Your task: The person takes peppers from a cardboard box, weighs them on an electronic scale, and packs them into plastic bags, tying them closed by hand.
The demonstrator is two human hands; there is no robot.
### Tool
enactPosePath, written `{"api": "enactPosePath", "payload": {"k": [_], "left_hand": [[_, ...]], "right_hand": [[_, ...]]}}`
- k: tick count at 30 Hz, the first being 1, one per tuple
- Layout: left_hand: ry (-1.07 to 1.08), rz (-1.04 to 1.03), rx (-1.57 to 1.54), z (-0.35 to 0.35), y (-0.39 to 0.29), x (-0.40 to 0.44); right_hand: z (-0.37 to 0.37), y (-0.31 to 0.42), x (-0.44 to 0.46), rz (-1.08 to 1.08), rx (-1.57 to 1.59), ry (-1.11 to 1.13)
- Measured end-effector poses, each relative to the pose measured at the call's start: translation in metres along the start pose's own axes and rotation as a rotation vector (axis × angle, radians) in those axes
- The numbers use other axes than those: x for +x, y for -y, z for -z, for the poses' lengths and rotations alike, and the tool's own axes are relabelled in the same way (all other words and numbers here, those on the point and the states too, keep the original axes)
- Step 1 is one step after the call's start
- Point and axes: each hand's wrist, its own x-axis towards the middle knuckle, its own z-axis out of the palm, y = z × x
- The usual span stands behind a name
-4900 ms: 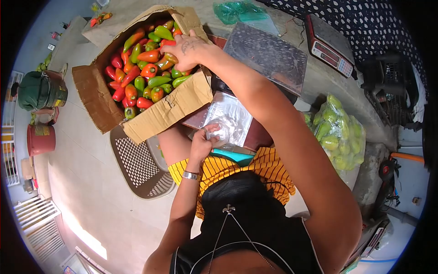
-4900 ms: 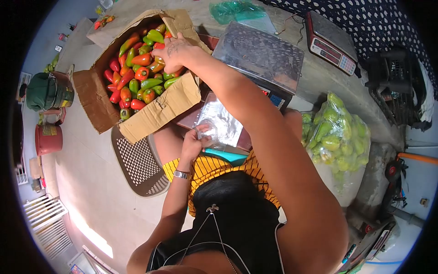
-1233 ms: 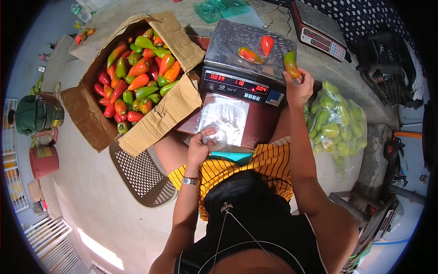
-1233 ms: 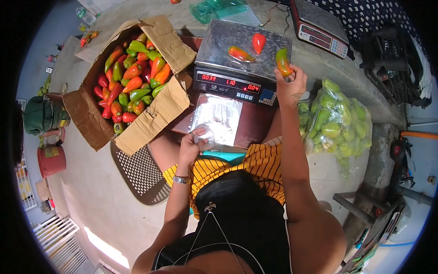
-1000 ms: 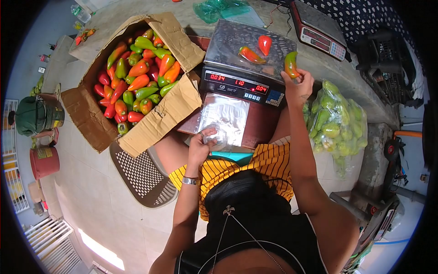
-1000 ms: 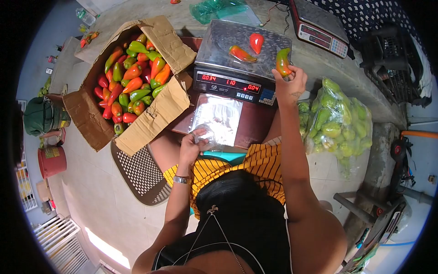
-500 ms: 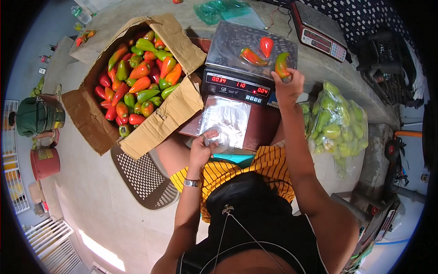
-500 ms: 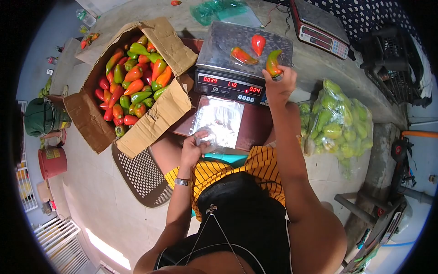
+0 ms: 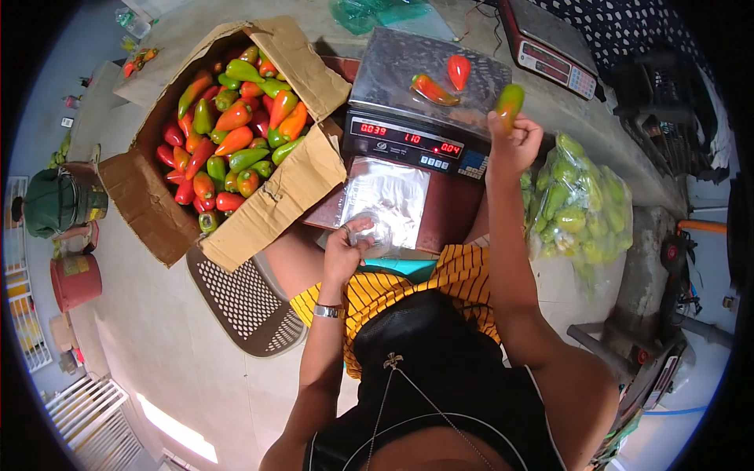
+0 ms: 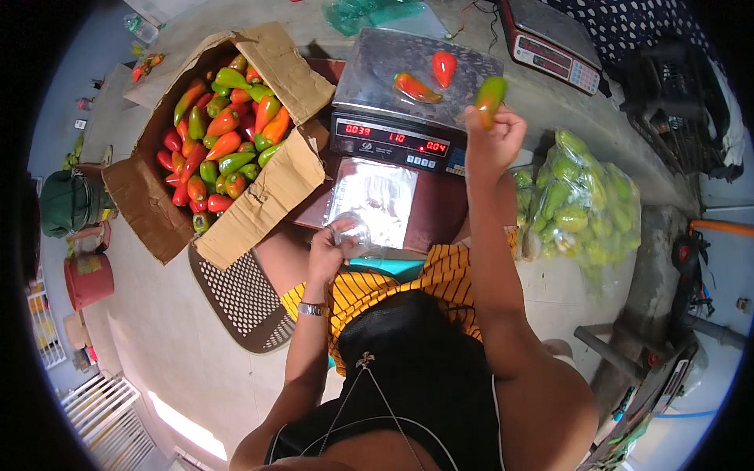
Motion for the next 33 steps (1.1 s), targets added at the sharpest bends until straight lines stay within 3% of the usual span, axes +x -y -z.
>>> {"api": "enactPosePath", "payload": {"k": [2,4,5,7,9,12,15,19,21,27,33], "left_hand": [[-0.004,0.027,-0.039,-0.001,-0.002,-0.001],[-0.002,0.046,-0.038,-0.001,-0.014,-0.003],[0.006,-0.009,-0.114,0.002,-0.001,-0.001],[0.019,-0.123,-0.265,0.008,0.032,0.009],[0.067,-0.104,-0.371,0.003,0.009,0.001],[0.0,-0.009,-0.444,0.003,-0.003,-0.004],[-0.033,0.035,-0.531,0.005,-0.005,0.0],[-0.104,0.052,-0.546,0.002,-0.003,0.001],[-0.112,0.053,-0.505,0.004,0.006,0.004],[-0.059,0.033,-0.464,0.006,-0.001,0.002],[-0.015,0.042,-0.438,0.007,-0.007,-0.002]], "right_hand": [[-0.006,0.021,-0.027,-0.043,0.048,0.242],[-0.018,0.066,-0.063,-0.024,-0.582,0.578],[-0.024,0.073,-0.079,0.04,-0.449,0.751],[-0.027,0.083,-0.121,-0.08,-0.451,0.985],[-0.027,0.076,-0.161,-0.176,-0.352,1.079],[-0.032,0.083,-0.181,-0.216,-0.37,1.134],[-0.035,0.076,-0.152,-0.041,-0.371,1.091],[-0.043,0.021,-0.057,0.278,-0.628,0.659],[-0.054,0.008,-0.001,0.441,-0.824,0.602],[-0.081,-0.002,0.043,0.286,-1.148,0.904],[-0.083,-0.014,0.049,0.242,-1.262,0.923]]}}
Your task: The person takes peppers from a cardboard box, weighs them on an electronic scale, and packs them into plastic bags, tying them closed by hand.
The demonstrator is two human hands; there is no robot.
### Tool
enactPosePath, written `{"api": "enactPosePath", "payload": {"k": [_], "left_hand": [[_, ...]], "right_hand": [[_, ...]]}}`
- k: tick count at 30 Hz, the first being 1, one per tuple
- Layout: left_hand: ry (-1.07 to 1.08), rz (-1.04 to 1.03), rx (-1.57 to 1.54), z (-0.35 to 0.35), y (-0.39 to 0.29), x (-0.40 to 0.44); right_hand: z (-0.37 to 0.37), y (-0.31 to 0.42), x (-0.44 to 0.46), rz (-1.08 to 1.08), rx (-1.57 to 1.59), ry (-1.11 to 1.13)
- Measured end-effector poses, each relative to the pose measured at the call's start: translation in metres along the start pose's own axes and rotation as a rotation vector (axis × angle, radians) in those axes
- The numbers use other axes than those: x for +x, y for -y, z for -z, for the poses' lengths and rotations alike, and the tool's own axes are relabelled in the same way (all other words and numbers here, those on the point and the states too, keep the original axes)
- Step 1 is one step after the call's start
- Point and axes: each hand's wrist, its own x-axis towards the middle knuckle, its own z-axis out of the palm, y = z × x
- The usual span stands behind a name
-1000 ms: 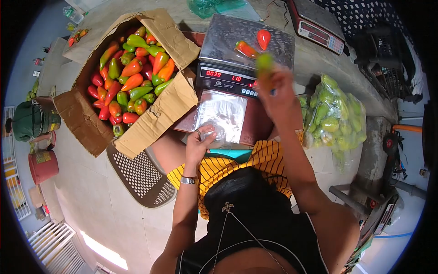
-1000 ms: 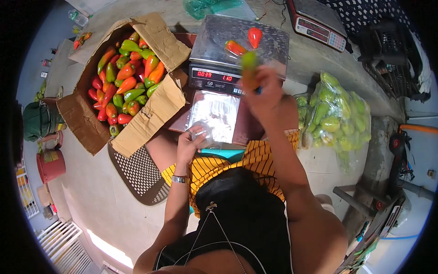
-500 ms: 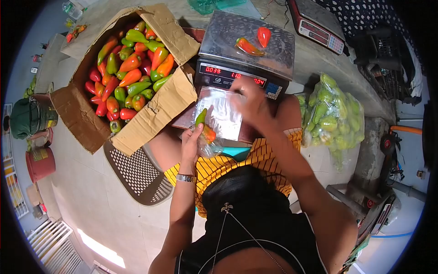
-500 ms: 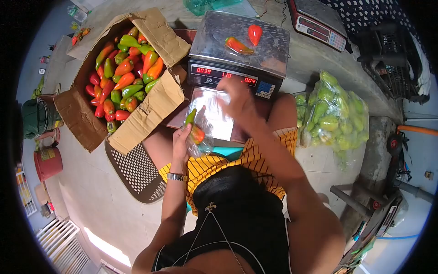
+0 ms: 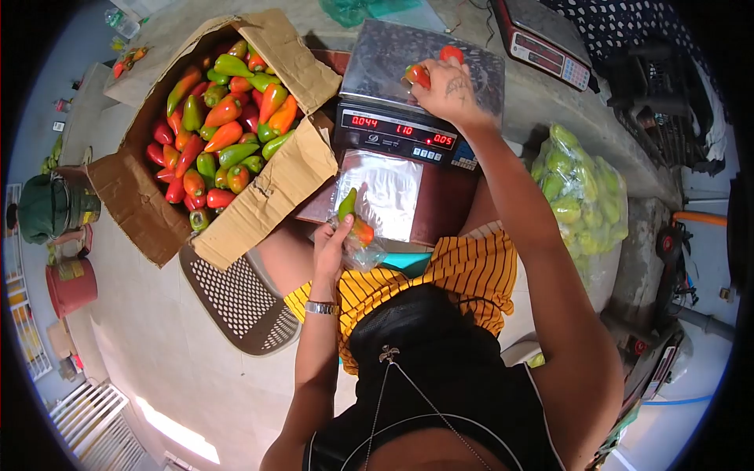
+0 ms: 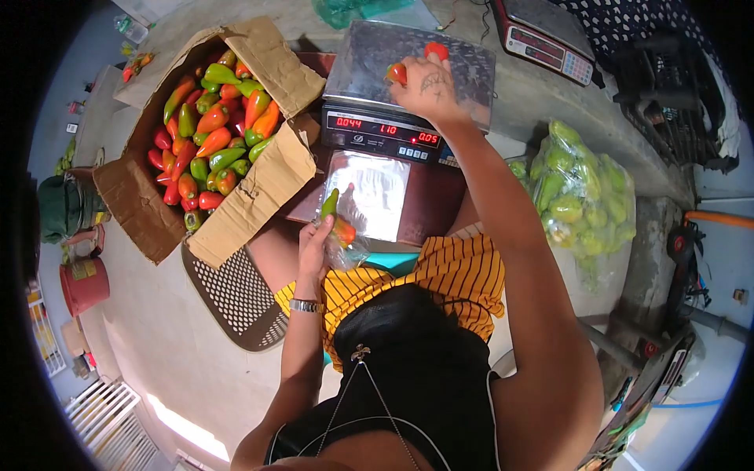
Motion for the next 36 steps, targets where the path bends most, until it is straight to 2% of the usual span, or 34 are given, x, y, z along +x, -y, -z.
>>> {"api": "enactPosePath", "payload": {"k": [3,6,9,13,16,17,20,23,26,36], "left_hand": [[-0.04,-0.02,-0.016,-0.013,-0.007,-0.003],[-0.004,-0.015,-0.02,-0.008,-0.003,-0.003],[0.016,0.005,-0.006,-0.009,-0.008,-0.005],[0.004,-0.002,0.029,-0.005,0.003,0.003],[0.015,0.002,0.026,-0.004,0.005,0.004],[0.025,0.006,0.022,-0.005,0.003,0.002],[0.012,0.013,0.011,-0.007,0.0,0.0],[0.014,0.011,0.008,-0.006,0.0,-0.001],[0.045,0.009,0.047,0.003,0.009,0.006],[0.046,0.01,0.047,-0.002,0.004,0.003]], "right_hand": [[0.0,-0.004,0.002,-0.314,0.63,-0.139],[0.008,-0.059,0.016,-0.413,1.762,-0.141],[0.04,-0.063,0.015,-0.613,1.94,-0.134],[0.034,-0.043,0.008,-0.503,1.181,-0.157],[0.033,-0.042,0.006,-0.441,1.141,-0.012],[0.02,-0.048,0.009,-0.543,1.285,0.028],[0.005,-0.049,0.015,-0.613,1.595,0.139],[-0.016,-0.037,0.01,-0.388,0.934,-0.03],[-0.01,-0.017,-0.006,-0.071,0.364,-0.299],[-0.028,-0.01,-0.019,-0.109,0.172,-0.303]]}}
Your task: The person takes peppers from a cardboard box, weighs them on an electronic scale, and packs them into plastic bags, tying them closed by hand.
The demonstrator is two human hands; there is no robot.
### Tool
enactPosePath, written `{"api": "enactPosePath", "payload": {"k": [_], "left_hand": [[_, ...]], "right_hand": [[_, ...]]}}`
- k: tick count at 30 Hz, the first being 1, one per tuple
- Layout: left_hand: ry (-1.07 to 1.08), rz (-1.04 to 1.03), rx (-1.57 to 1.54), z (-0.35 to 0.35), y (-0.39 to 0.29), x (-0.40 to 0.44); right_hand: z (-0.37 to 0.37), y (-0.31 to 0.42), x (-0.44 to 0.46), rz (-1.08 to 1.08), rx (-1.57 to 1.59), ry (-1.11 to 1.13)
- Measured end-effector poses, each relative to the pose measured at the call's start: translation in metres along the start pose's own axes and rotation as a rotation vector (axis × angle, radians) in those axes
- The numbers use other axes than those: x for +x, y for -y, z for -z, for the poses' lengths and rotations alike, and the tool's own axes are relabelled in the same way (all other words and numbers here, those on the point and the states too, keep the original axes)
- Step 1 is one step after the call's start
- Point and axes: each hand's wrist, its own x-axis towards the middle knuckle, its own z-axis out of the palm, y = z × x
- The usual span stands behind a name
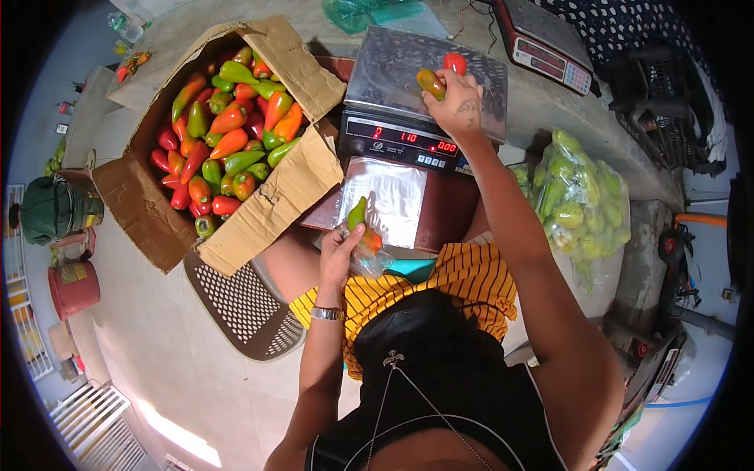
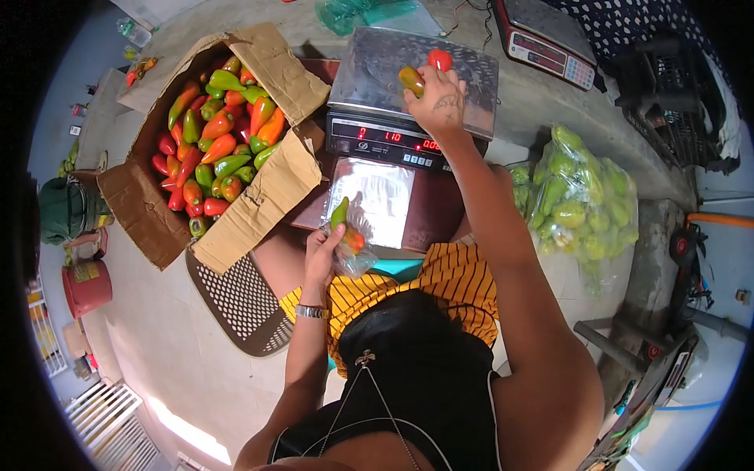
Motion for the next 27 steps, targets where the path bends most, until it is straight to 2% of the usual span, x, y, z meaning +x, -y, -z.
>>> {"api": "enactPosePath", "payload": {"k": [13,19,21,23,24,25,27], "left_hand": [[0.006,0.007,0.038,-0.005,-0.004,-0.003],[-0.004,-0.005,0.023,0.001,0.005,0.002],[-0.011,0.0,0.008,0.001,0.006,0.004],[-0.027,-0.007,-0.01,-0.006,0.001,0.002],[-0.036,-0.01,-0.016,-0.008,-0.001,0.001],[-0.032,-0.008,-0.027,-0.008,-0.002,0.002],[-0.03,-0.003,-0.049,-0.005,-0.002,0.001]], "right_hand": [[-0.001,-0.003,-0.011,0.037,-0.048,-0.057],[0.041,0.037,-0.037,0.056,0.11,-0.305],[0.059,0.072,-0.073,-0.18,0.486,-0.066],[0.056,0.093,-0.118,-0.018,0.515,0.157],[0.059,0.103,-0.14,-0.013,0.604,0.385],[0.063,0.116,-0.156,0.082,0.585,0.495],[0.055,0.128,-0.188,-0.028,0.705,0.612]]}}
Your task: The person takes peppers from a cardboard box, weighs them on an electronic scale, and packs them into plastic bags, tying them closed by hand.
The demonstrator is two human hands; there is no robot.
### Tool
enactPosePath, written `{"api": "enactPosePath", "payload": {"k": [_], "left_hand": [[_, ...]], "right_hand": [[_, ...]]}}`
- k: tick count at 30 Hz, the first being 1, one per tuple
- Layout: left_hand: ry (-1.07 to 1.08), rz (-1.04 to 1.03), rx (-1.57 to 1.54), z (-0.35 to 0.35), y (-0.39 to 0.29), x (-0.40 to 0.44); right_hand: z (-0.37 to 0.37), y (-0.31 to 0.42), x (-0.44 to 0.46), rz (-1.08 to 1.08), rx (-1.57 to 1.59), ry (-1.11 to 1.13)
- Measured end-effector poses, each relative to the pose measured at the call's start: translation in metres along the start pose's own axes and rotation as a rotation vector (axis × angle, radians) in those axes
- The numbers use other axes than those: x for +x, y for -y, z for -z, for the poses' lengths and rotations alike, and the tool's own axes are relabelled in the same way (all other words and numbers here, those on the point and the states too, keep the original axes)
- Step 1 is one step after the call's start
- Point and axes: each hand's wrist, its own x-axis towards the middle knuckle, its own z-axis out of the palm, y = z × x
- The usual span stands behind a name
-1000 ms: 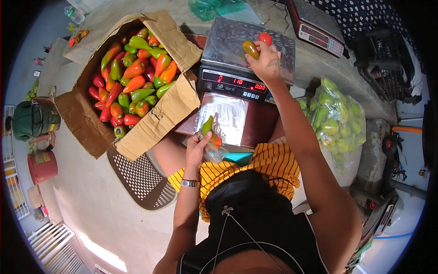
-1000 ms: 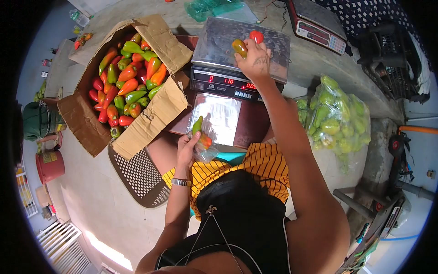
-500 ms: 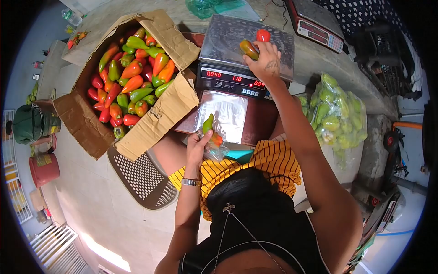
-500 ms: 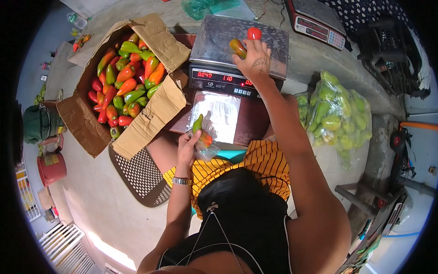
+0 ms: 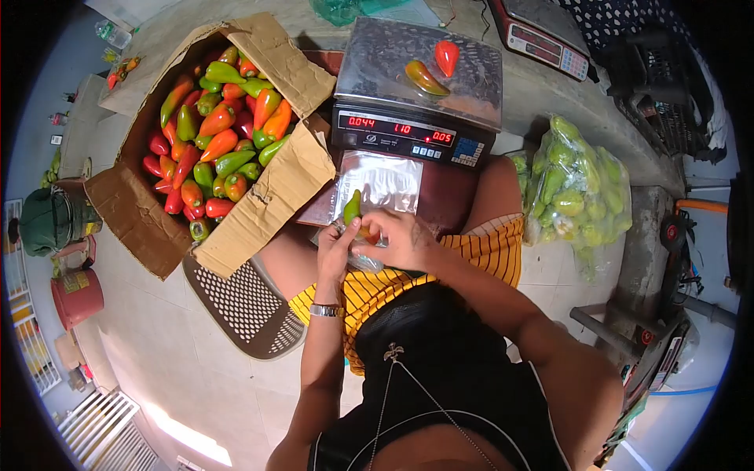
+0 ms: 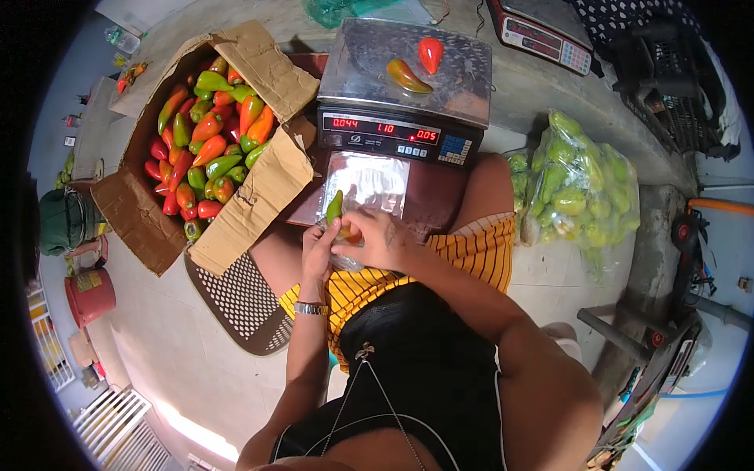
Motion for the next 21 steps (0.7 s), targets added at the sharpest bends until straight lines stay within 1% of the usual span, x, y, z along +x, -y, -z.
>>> {"api": "enactPosePath", "payload": {"k": [1,4,7,10,13,16,19,21], "left_hand": [[-0.009,-0.005,0.009,0.001,0.001,0.001],[-0.034,-0.008,0.026,0.002,0.004,0.001],[-0.031,-0.003,0.031,0.002,0.002,0.002],[-0.02,-0.005,0.025,0.0,0.0,0.001],[-0.017,0.005,0.023,0.0,0.0,-0.001],[0.006,0.011,0.043,0.005,0.002,0.001],[0.017,0.028,0.041,0.004,0.0,0.002],[0.021,0.048,0.014,0.001,-0.003,-0.001]], "right_hand": [[-0.01,-0.006,-0.003,-0.048,0.074,0.043],[-0.023,-0.019,-0.003,-0.068,-0.039,-0.012],[-0.016,-0.017,0.002,-0.118,-0.071,0.019],[-0.014,-0.022,0.004,-0.069,-0.105,0.045],[-0.018,-0.029,0.001,-0.035,-0.052,0.014],[-0.028,-0.034,-0.004,-0.098,0.021,-0.057],[-0.032,-0.04,-0.004,-0.223,0.113,-0.055],[-0.031,-0.046,-0.004,-0.186,0.073,-0.057]]}}
